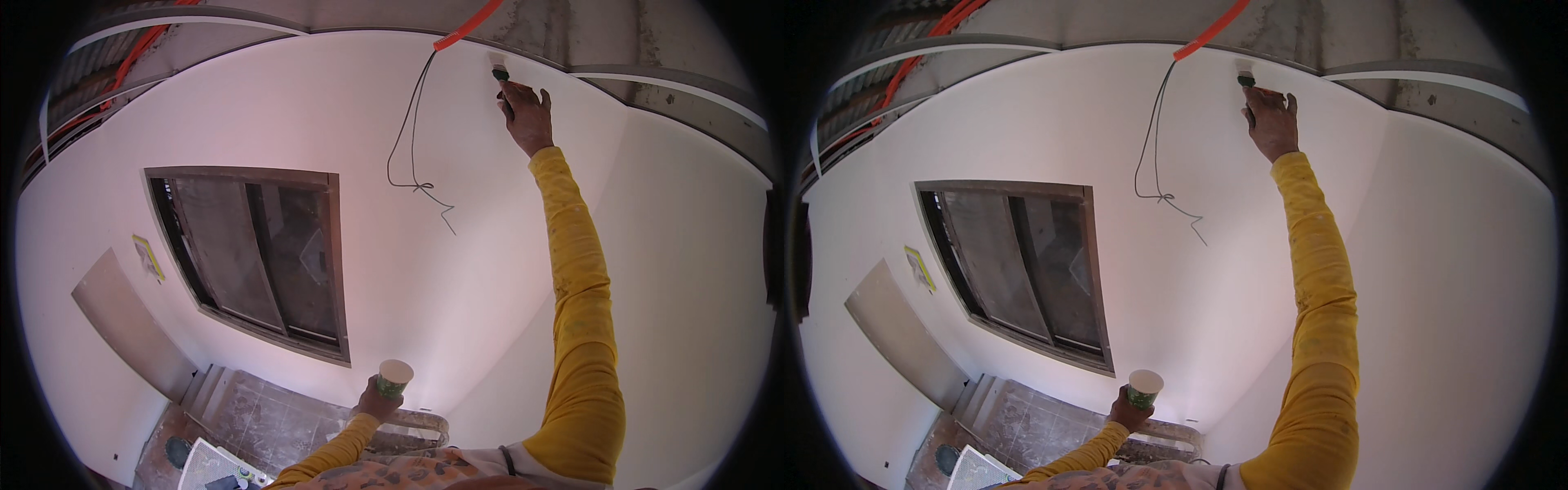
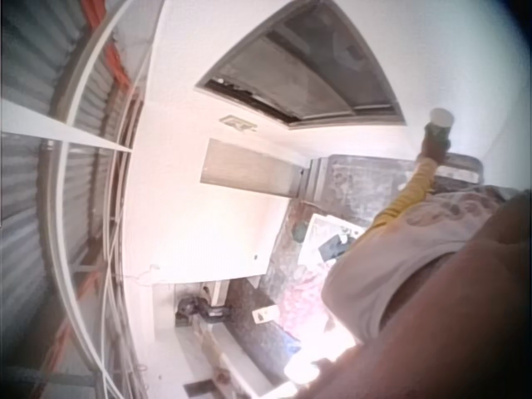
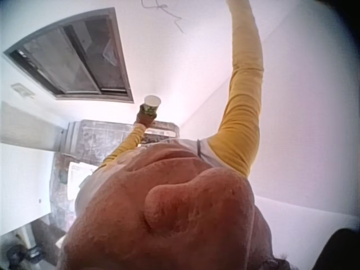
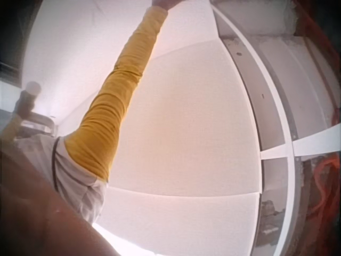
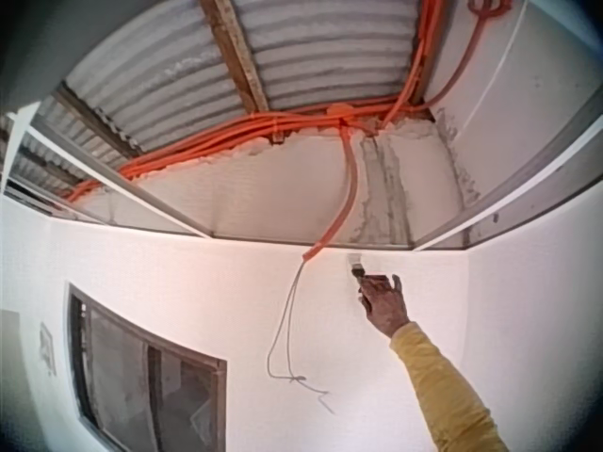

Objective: The person paints the ceiling white using a small brush and a container of paint while standing on a ladder. They repeatedly dip the brush into the paint and apply it to the ceiling surface, then descend the ladder and use a putty knife to scrape the ceiling near the window.

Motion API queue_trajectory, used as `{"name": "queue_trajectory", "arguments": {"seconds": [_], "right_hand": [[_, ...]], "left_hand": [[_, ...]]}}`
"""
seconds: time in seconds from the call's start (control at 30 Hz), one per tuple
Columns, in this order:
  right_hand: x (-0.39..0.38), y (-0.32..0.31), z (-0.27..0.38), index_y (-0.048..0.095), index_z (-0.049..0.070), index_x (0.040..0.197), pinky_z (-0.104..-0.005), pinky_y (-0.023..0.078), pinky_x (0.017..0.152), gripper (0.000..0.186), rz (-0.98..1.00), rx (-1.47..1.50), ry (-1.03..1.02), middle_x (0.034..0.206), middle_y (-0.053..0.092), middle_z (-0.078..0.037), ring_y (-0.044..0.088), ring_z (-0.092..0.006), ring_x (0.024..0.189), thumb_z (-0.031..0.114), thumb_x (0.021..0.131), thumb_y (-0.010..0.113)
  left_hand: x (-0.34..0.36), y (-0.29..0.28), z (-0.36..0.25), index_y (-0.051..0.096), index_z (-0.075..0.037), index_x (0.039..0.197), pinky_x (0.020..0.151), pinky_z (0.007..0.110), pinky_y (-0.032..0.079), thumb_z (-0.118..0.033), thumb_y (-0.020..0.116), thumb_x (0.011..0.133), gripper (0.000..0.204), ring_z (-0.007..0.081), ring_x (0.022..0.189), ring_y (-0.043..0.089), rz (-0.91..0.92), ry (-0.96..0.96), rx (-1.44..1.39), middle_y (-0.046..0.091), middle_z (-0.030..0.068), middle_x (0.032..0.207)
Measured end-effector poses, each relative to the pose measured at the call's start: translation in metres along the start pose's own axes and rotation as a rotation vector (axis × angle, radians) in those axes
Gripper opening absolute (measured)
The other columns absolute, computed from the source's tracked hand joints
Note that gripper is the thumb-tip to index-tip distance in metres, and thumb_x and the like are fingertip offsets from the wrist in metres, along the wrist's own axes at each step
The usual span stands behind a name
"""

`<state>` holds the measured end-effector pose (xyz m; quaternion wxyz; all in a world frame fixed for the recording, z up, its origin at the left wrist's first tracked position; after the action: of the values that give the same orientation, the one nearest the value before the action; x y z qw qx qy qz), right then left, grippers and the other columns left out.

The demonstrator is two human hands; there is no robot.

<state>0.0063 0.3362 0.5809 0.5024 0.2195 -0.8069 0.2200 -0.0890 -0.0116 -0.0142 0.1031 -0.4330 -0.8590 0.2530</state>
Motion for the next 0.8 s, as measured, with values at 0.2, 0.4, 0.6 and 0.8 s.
{"name": "queue_trajectory", "arguments": {"seconds": [0.2,0.4,0.6,0.8], "right_hand": [[-0.012,-0.017,-0.022,0.054,0.022,0.138,-0.0605,0.031,0.110,0.042,0.193,-0.256,0.222,0.124,0.068,0.000,0.066,-0.0255,0.105,0.030,0.097,0.058],[-0.024,-0.021,-0.032,0.054,0.019,0.138,-0.0603,0.034,0.108,0.040,0.142,-0.280,0.286,0.115,0.071,-0.003,0.067,-0.0268,0.102,0.027,0.098,0.055],[-0.031,-0.034,-0.022,0.054,0.018,0.136,-0.0594,0.034,0.108,0.041,0.160,-0.252,0.243,0.115,0.070,-0.004,0.068,-0.0265,0.101,0.028,0.097,0.057],[-0.024,-0.034,-0.009,0.054,0.015,0.138,-0.0582,0.033,0.108,0.043,0.352,-0.223,0.211,0.118,0.070,-0.006,0.067,-0.0264,0.103,0.032,0.099,0.057]], "left_hand": [[0.002,-0.005,0.002,0.036,-0.005,0.134,0.095,0.048,0.054,-0.037,0.083,0.070,0.085,0.0412,0.111,0.064,0.014,0.003,-0.026,0.063,0.0226,0.121],[-0.001,-0.008,-0.005,0.037,-0.006,0.135,0.095,0.048,0.054,-0.038,0.082,0.069,0.086,0.0414,0.110,0.064,0.007,-0.005,-0.011,0.064,0.0226,0.120],[0.003,-0.005,0.002,0.037,-0.006,0.135,0.094,0.048,0.055,-0.038,0.082,0.069,0.086,0.0414,0.109,0.065,-0.001,-0.001,-0.015,0.065,0.0225,0.119],[0.001,-0.004,0.002,0.038,-0.006,0.134,0.092,0.048,0.055,-0.039,0.082,0.069,0.085,0.0412,0.108,0.065,-0.022,0.044,0.008,0.065,0.0224,0.118]]}}
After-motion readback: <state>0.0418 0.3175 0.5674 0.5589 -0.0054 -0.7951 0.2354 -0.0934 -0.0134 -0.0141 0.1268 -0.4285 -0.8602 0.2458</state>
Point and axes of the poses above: each hand's wrist, its own x-axis towards the middle knuckle, its own y-axis out of the palm, z = x × y, the point moved 2 cm from there along x, towards the middle knuckle
